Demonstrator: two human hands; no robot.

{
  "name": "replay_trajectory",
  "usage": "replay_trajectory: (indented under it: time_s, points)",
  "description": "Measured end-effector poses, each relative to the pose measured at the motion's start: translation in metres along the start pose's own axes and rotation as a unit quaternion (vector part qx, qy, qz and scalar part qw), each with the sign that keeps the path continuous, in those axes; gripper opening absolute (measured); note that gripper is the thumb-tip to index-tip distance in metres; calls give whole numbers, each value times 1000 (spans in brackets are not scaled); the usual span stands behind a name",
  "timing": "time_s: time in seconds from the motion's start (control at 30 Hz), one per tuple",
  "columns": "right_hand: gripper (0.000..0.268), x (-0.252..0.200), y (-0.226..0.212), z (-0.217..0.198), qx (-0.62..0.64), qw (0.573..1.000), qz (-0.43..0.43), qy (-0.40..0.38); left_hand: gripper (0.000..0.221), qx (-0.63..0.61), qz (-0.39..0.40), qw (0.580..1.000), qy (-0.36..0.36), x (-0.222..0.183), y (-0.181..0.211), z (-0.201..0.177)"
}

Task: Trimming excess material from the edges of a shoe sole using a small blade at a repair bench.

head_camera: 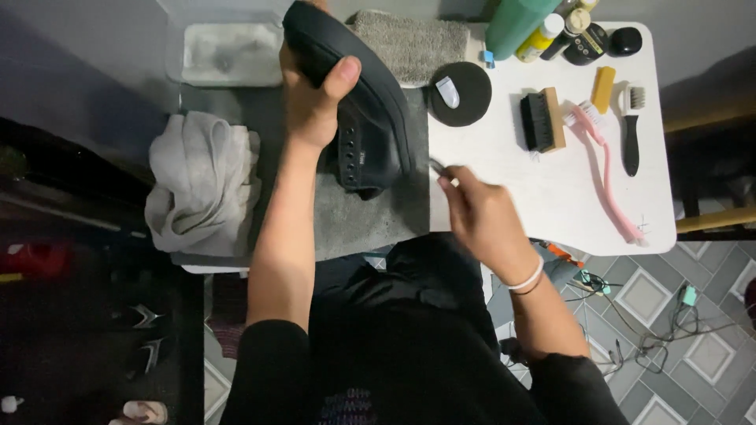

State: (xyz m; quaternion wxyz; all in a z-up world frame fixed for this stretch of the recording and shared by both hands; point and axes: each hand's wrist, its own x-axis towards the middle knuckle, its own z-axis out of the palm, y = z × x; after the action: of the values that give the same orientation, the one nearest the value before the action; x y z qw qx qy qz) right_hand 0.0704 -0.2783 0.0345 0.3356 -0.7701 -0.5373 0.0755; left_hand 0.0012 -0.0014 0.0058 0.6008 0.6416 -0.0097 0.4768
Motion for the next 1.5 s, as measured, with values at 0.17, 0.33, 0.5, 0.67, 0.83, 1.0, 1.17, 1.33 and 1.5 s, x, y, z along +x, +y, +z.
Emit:
replay_trajectory:
  time_s: [0.17, 0.33, 0.5, 0.67, 0.83, 1.0, 1.17, 1.33, 1.5]
  points:
    - [17, 28, -23, -21, -87, 987, -94, 98, 42, -4, -6, 1000, 7, -2, -4, 1]
    - [11, 55, -43, -21, -183, 961, -161, 132, 45, -4, -38, 999, -1, 1, 16, 5]
    - [15, 56, -35, -10, -256, 945, -146, 138, 55, 25, -60, 997, 48, -5, -2, 2]
    - [10, 50, -29, 1, -341, 922, -126, 133, 43, 7, -11, 1000, 1, -5, -7, -5]
    - [37, 42, -4, 12, -367, 905, -167, 138, 73, 43, -88, 992, 84, -10, -42, -17]
    - [40, 28, 4, 29, -365, 917, -118, 107, 45, -77, -21, 997, -13, 10, 9, 11]
    - [46, 15, 23, 49, -351, 926, -106, 90, 42, -135, -62, 989, -7, 11, 17, 16]
    - [49, -5, 39, 63, -304, 949, -73, 39, 46, -88, -51, 995, -13, 13, 25, 27]
    - [46, -21, 43, 68, -287, 956, -55, 33, 53, -98, -48, 993, -36, 10, 18, 26]
